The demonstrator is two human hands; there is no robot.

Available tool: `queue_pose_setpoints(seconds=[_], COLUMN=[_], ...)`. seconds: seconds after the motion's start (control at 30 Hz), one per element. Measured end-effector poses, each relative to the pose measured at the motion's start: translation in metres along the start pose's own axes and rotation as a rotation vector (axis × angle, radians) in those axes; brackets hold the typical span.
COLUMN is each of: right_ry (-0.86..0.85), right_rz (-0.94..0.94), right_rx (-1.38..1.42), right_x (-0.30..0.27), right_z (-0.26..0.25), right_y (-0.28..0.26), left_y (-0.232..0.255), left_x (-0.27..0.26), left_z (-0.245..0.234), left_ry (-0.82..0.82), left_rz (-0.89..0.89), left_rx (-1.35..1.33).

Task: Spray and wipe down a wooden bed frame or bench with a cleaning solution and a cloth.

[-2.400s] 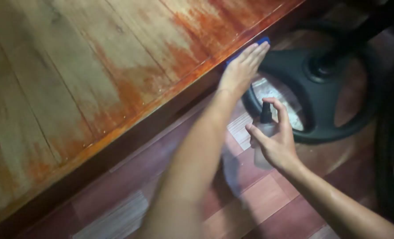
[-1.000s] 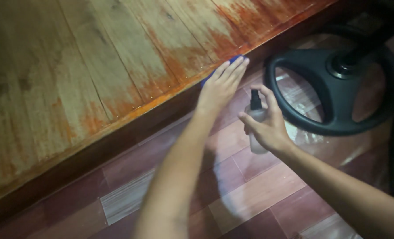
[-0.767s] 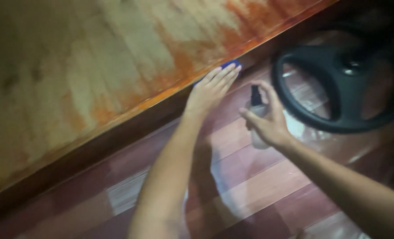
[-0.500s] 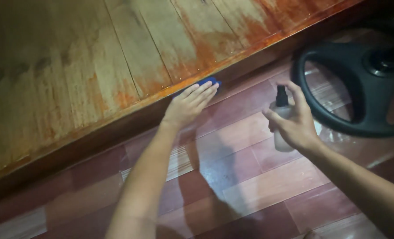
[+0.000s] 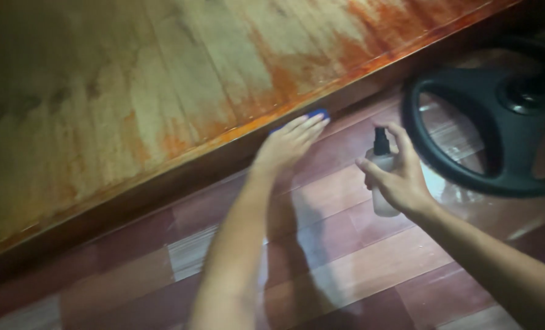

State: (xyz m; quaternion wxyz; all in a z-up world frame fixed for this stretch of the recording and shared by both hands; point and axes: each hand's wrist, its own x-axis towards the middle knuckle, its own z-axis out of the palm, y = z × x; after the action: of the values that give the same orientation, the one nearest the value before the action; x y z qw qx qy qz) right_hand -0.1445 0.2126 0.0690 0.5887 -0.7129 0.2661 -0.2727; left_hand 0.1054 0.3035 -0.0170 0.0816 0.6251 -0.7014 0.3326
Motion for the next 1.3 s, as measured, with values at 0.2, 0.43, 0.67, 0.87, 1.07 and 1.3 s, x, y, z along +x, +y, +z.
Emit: queue_pose_setpoints(seconds=[0.2, 0.43, 0.67, 0.87, 1.07, 1.3], right_ry=[-0.030, -0.022, -0.090, -0.054, -0.215, -0.199], right_rz=[0.053, 0.046, 0.031, 0.165, 0.081, 0.239], right_rx=[-0.016, -0.085, -0.095, -0.039, -0.088, -0.239], right_x=[-0.001, 0.000, -0.002, -0.011, -0.003, -0.012], right_z=[0.009, 0.024, 0.045, 0.056, 0.080, 0.093], right_y=[-0.005, -0.008, -0.003, -0.028, -0.058, -0.092], left_y=[-0.034, -0.015, -0.032, -0.051, -0.007, 0.034], left_x=[-0.107, -0.024, -0.048, -0.145, -0.118, -0.084], left_z=[-0.041, -0.036, -0.057, -0.097, -0.121, -0.097], left_ry=[-0.181, 0.004, 0.093, 0.113, 0.343, 1.010], left_rz=[0.077, 0.036, -0.008, -0.115, -0.506, -1.365], left_rx=[0.096, 0.086, -0.078, -0.017, -0.169, -0.363])
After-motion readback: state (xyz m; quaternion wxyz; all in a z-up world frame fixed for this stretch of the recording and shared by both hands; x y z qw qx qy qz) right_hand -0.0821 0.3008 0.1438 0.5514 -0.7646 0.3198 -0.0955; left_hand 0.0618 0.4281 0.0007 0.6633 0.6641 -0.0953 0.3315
